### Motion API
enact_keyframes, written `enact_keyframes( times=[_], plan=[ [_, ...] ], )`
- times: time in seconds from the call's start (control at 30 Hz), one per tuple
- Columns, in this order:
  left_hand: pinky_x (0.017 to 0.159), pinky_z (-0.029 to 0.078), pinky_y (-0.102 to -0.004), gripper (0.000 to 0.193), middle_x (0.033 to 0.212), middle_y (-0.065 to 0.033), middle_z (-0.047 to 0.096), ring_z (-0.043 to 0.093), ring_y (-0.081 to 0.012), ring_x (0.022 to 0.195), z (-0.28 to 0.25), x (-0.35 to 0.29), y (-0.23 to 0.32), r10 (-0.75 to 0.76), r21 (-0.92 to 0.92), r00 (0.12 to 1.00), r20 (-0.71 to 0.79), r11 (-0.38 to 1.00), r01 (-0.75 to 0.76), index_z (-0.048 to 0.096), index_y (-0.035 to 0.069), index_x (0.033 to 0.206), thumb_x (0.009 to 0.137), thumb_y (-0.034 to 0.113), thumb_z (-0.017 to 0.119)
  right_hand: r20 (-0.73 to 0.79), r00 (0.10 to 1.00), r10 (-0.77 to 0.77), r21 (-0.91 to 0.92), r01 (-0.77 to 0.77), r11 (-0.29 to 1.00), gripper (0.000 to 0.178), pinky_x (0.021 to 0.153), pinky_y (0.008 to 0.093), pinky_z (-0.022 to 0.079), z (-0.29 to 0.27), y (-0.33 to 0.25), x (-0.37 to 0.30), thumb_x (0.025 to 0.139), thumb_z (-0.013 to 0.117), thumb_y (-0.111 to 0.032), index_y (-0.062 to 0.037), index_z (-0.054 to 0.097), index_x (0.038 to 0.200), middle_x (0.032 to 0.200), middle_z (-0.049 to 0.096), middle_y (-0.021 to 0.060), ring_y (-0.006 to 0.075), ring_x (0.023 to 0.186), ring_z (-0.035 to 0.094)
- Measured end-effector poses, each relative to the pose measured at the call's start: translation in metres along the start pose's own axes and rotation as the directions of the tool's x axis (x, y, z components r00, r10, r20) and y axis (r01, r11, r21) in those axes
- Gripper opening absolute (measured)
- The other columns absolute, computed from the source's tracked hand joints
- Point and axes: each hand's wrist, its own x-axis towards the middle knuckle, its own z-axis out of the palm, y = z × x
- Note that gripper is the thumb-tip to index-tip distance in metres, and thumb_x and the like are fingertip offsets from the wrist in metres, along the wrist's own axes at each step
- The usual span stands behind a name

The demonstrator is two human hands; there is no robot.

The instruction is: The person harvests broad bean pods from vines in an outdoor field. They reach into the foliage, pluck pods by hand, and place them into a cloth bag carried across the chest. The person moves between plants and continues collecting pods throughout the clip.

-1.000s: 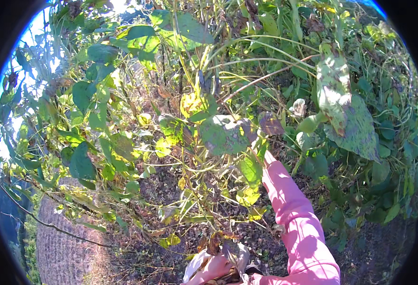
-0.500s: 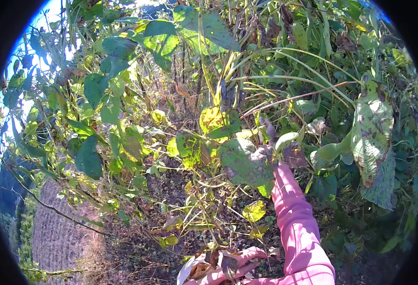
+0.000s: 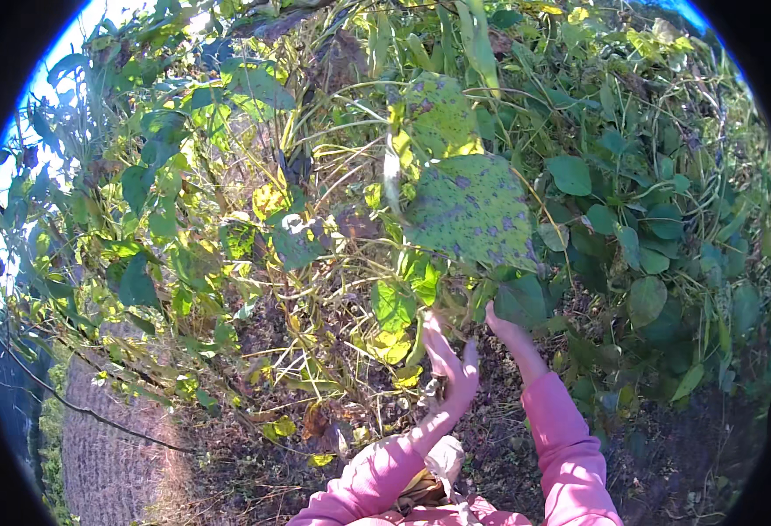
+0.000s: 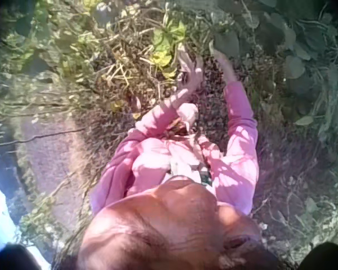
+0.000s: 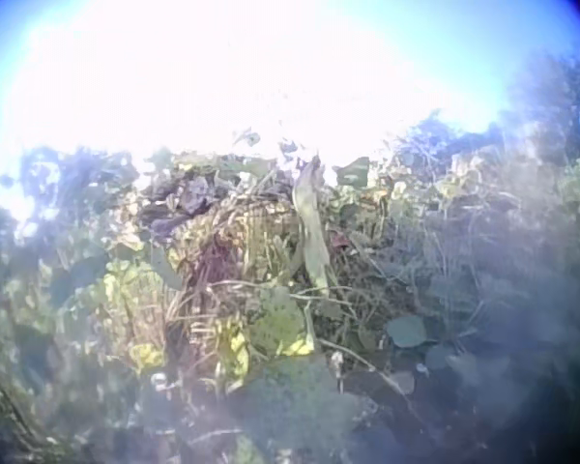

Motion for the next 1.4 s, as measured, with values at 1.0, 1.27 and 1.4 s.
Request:
enact_keyframes(
  times=[1.0,1.27,1.4],
  plan=[
    [0.068,0.053,-0.0334,0.045,0.081,-0.0059,0.054,0.053,-0.0161,0.071,-0.009,0.066,-0.08,-0.65,-0.464,0.521,0.553,0.279,0.841,0.06,0.001,0.101,0.1,0.042,0.041,0.775,0.623,0.11,0.612,-0.782,0.12,0.029,0.047,0.0201,0.04,-0.157,-0.169,-0.172,0.1,0.048,-0.027,-0.0056,0.054,0.081,0.063,0.052,-0.0008,0.0053,0.053,0.049],
    [0.073,0.052,-0.0483,0.058,0.086,-0.0119,0.061,0.063,-0.031,0.083,-0.004,0.073,-0.081,-0.766,-0.337,0.207,0.609,-0.014,0.941,0.055,0.0,0.113,0.099,0.051,0.032,0.016,0.99,0.138,0.37,-0.134,0.919,0.018,0.062,0.0391,0.049,-0.051,-0.103,-0.109,0.088,0.061,-0.01,-0.0003,0.06,0.103,0.08,0.061,0.0127,0.0271,0.07,0.061],
    [0.077,0.053,-0.0441,0.056,0.103,-0.0167,0.064,0.062,-0.0299,0.093,-0.012,0.059,-0.092,-0.638,-0.399,0.3,0.709,-0.012,0.917,0.058,-0.002,0.113,0.098,0.049,0.038,-0.039,0.999,-0.017,0.408,0.031,0.913,0.02,0.076,0.043,0.048,-0.027,-0.113,-0.073,0.09,0.052,-0.006,0.0001,0.061,0.107,0.096,0.063,0.0195,0.0377,0.087,0.06]
  ],
)
